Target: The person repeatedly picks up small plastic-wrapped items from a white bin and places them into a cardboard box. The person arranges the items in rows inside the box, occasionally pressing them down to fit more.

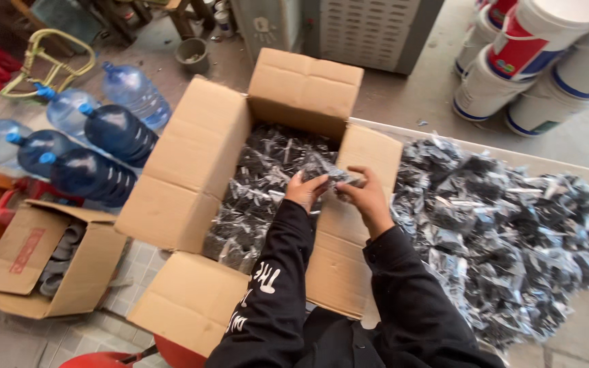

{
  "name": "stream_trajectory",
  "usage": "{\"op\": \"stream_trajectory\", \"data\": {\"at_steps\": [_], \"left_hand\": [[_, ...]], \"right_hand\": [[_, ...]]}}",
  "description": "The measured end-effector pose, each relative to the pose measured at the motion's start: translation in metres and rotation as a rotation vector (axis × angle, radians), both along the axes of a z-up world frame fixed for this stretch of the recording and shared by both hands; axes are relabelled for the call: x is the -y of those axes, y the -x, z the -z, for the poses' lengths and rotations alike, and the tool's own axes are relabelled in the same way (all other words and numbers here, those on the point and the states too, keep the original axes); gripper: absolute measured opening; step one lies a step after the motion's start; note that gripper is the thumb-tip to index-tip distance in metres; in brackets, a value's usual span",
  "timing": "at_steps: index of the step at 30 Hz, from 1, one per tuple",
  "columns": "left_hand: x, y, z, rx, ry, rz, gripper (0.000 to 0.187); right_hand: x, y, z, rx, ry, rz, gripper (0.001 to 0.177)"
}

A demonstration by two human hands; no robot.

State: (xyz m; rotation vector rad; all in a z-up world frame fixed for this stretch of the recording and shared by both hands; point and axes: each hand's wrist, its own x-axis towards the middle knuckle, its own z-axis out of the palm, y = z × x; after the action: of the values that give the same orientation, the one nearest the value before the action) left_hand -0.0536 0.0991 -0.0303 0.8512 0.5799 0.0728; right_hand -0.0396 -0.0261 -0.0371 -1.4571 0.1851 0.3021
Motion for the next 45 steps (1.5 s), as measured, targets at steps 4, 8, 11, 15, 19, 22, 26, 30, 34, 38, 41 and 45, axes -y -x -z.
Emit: {"op": "stream_trajectory", "data": {"at_steps": [4, 8, 11, 15, 19, 22, 26, 30, 34, 38, 41, 45], "left_hand": [[-0.055, 0.012, 0.012, -0.154, 0.029, -0.09, 0.096], [-0.086, 0.001, 0.011, -0.122, 0.003, -0.152, 0.068], [-0.111, -0.005, 0.008, -0.285, -0.514, 0.004, 0.073], [-0.115, 0.011, 0.022, -0.107, -1.902, 0.314, 0.079], [-0.113, 0.015, 0.053, -0.112, -1.93, 0.853, 0.076], [-0.116, 0.009, 0.056, -0.115, -1.912, 0.902, 0.07], [-0.116, 0.005, 0.061, -0.132, -1.901, 0.914, 0.071], [-0.113, 0.003, 0.062, -0.15, -1.874, 0.876, 0.07], [-0.112, 0.005, 0.072, -0.168, -1.883, 0.851, 0.07], [-0.111, 0.008, 0.076, -0.191, -1.893, 0.842, 0.073], [-0.111, 0.008, 0.08, -0.181, -1.903, 0.824, 0.073], [-0.109, 0.005, 0.091, -0.162, -1.957, 0.812, 0.072]], "right_hand": [[-0.061, 0.002, -0.006, 0.052, 0.393, -0.207, 0.053], [-0.104, -0.007, -0.014, 0.07, 0.62, -0.284, 0.056], [-0.12, -0.019, -0.014, 0.08, 0.7, -0.308, 0.062], [-0.12, -0.008, 0.003, 0.511, 1.033, -0.621, 0.07], [-0.123, 0.01, 0.015, 0.546, 1.369, -0.992, 0.063], [-0.131, 0.006, 0.01, 0.396, 1.395, -1.118, 0.062], [-0.135, 0.002, 0.009, 0.318, 1.484, -1.163, 0.067], [-0.136, -0.001, 0.01, 0.296, 1.463, -1.101, 0.072], [-0.132, -0.004, 0.012, 0.479, 1.284, -0.809, 0.035], [-0.133, -0.008, 0.014, 0.336, 1.315, -0.856, 0.034], [-0.132, -0.003, 0.014, 0.323, 1.389, -0.915, 0.038], [-0.137, 0.016, 0.021, 0.331, 1.566, -0.953, 0.05]]}}
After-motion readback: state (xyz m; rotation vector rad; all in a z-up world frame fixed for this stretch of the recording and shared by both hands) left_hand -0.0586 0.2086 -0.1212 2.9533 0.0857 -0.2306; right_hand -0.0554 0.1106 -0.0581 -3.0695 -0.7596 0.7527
